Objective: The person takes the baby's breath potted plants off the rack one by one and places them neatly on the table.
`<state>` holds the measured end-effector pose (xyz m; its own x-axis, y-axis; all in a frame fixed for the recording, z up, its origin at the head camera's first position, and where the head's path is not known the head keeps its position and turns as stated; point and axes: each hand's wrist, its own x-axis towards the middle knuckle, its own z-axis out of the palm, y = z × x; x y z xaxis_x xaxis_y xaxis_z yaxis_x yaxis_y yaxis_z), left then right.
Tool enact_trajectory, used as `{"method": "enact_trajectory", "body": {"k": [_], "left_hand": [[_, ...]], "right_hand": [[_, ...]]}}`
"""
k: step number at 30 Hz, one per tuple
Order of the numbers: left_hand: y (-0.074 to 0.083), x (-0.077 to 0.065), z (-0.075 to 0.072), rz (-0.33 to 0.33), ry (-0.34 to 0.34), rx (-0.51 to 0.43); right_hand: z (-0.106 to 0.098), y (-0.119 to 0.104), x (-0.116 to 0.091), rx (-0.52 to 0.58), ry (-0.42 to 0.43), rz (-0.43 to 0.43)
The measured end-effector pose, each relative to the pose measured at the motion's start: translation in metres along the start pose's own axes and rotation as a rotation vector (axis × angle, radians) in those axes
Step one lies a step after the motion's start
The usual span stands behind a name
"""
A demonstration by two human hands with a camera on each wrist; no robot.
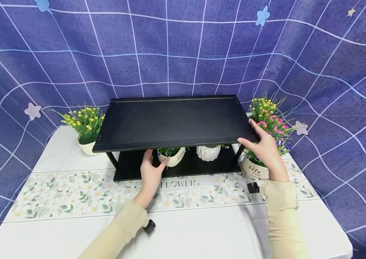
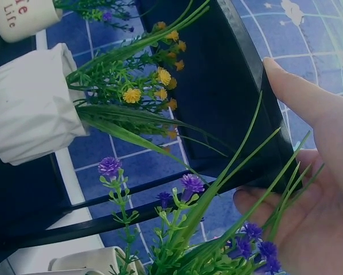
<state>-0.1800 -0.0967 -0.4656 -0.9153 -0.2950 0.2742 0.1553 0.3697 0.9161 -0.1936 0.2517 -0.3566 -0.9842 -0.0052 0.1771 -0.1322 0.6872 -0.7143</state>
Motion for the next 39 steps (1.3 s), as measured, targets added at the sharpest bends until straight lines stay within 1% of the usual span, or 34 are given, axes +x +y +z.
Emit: {"method": "enact_trajectory", "body": {"k": [2, 5, 9, 13, 17, 19, 24, 28, 32, 35, 39], "left_hand": [[-0.003, 0.004, 0.004, -0.013, -0.018, 0.029], [-0.005, 0.008, 0.009, -0.019, -0.038, 0.046], [-0.009, 0.013, 0.013, 0.004, -0.064, 0.066], [-0.014, 0.016, 0.019, 0.033, -0.07, 0.086], [-0.018, 0.017, 0.024, 0.054, -0.071, 0.085], [-0.018, 0.017, 0.026, 0.05, -0.074, 0.086], [-0.019, 0.017, 0.032, 0.041, -0.056, 0.093], [-0.018, 0.018, 0.037, 0.091, -0.026, 0.095], [-0.017, 0.019, 0.04, 0.134, -0.016, 0.123], [-0.018, 0.02, 0.041, 0.113, -0.011, 0.137], [-0.019, 0.018, 0.037, 0.047, -0.005, 0.1]], "right_hand": [[0.0, 0.0, 0.0, 0.003, -0.002, 0.003], [0.0, 0.001, 0.0, 0.003, -0.003, 0.004], [-0.001, 0.002, 0.001, 0.003, -0.002, 0.004], [-0.002, 0.002, 0.001, 0.007, -0.004, 0.004], [-0.002, 0.002, 0.001, 0.004, -0.005, 0.002], [-0.002, 0.002, 0.001, 0.002, -0.004, 0.0], [-0.002, 0.002, 0.001, -0.003, 0.001, -0.003], [-0.003, 0.003, 0.001, -0.005, 0.001, 0.0], [-0.004, 0.003, 0.0, -0.006, 0.0, 0.001], [-0.003, 0.002, 0.0, -0.006, -0.004, 0.006], [-0.002, 0.002, 0.001, -0.003, -0.008, 0.007]]}}
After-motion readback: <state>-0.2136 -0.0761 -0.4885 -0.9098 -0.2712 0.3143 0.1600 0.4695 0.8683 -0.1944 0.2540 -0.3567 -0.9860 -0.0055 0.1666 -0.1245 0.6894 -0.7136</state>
